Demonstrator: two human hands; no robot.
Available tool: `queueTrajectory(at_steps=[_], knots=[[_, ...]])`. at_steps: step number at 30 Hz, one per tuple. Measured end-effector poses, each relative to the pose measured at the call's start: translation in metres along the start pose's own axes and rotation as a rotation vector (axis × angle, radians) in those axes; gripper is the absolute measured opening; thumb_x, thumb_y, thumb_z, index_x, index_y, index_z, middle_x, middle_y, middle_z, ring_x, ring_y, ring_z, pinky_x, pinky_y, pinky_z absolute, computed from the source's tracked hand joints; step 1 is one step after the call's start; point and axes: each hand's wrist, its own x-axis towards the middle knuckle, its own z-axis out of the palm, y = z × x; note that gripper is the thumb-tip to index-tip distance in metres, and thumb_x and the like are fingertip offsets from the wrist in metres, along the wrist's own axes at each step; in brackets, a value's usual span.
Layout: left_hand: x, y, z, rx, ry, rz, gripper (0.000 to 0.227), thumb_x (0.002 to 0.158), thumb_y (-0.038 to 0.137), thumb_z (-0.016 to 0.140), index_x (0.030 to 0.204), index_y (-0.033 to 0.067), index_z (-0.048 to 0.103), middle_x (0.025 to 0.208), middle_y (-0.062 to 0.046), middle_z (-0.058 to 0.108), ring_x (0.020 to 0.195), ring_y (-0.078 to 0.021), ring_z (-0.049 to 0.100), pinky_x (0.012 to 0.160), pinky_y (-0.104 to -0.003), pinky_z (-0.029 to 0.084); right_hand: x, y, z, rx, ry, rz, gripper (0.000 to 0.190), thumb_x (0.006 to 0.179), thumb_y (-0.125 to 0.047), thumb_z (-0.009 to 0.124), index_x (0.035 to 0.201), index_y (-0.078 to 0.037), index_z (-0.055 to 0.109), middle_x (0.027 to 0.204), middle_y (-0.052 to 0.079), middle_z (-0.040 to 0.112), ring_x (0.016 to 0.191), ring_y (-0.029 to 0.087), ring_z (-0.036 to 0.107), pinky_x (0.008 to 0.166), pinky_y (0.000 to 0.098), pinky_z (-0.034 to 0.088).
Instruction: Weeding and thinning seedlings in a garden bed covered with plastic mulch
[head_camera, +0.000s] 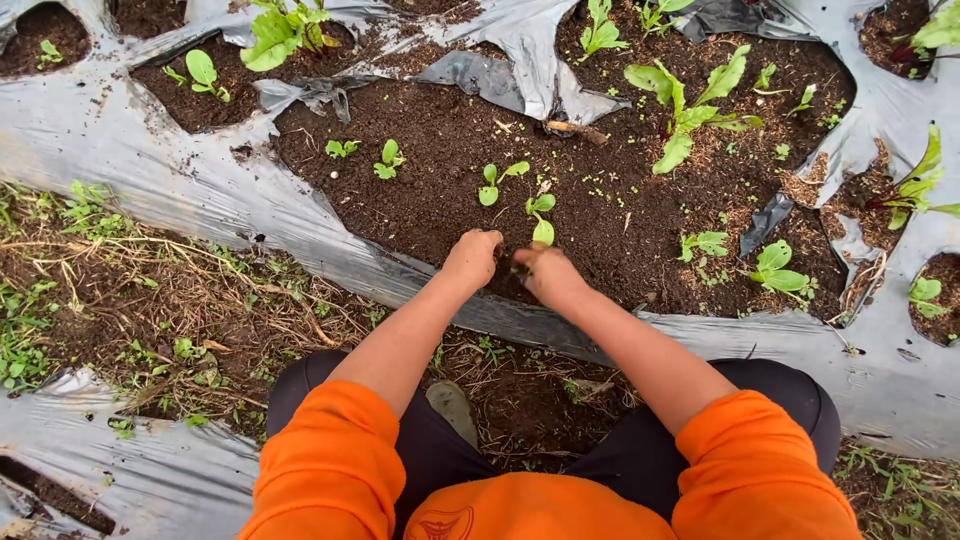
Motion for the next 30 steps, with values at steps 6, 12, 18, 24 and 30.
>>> queueTrajectory(at_steps=[6,12,18,24,30], knots=[[-0.002,0.032,0.016,-0.026,-0.105,0.044,0.03,0.093,-0.001,0.064,0.121,0.0067,0.072,0.116,-0.029,0.067,0.099,-0.0384,0.073,0.067,-0.045,0.067,-0.013,0.042,-0.066,0.118,-0.034,0.26,0.028,0.087,-0.031,0.078,0.113,-0.023,0.072,0.108,0.013,0.068,0.1,0.037,0.072,0.087,0.0487,0.059],[-0.018,0.074,0.007,0.018,-0.18,0.117,0.034,0.096,-0.007,0.059,0.129,-0.0065,0.067,0.123,-0.038,0.063,0.111,-0.0446,0.068,0.075,-0.048,0.065,-0.034,0.012,-0.04,-0.124,-0.078,0.192,0.031,0.089,-0.028,0.075,0.111,-0.008,0.066,0.111,0.016,0.064,0.088,0.034,0.074,0.078,0.0474,0.062],[0.005,0.072,0.067,0.06,-0.153,0.22,0.017,0.093,0.002,0.069,0.109,-0.0021,0.07,0.126,-0.035,0.062,0.092,-0.0361,0.073,0.055,-0.038,0.064,-0.041,0.067,-0.076,0.365,-0.152,0.417,0.024,0.089,-0.025,0.072,0.112,-0.021,0.068,0.112,0.01,0.073,0.1,0.038,0.072,0.086,0.0499,0.059],[0.005,0.104,0.097,0.234,-0.173,0.32,0.023,0.096,-0.005,0.062,0.119,-0.0058,0.066,0.127,-0.038,0.054,0.088,-0.0405,0.073,0.056,-0.045,0.065,-0.077,0.088,-0.03,-0.027,0.041,0.3,0.013,0.093,-0.019,0.065,0.104,-0.015,0.062,0.114,0.021,0.061,0.085,0.044,0.072,0.073,0.0532,0.061],[0.029,0.105,0.061,-0.09,-0.064,0.203,0.012,0.085,0.002,0.065,0.092,0.0004,0.075,0.089,-0.025,0.071,0.079,-0.0417,0.073,0.06,-0.043,0.062,-0.081,0.071,-0.082,0.345,0.008,0.438,0.027,0.087,-0.021,0.074,0.114,-0.013,0.072,0.114,0.02,0.07,0.103,0.046,0.071,0.088,0.054,0.058]])
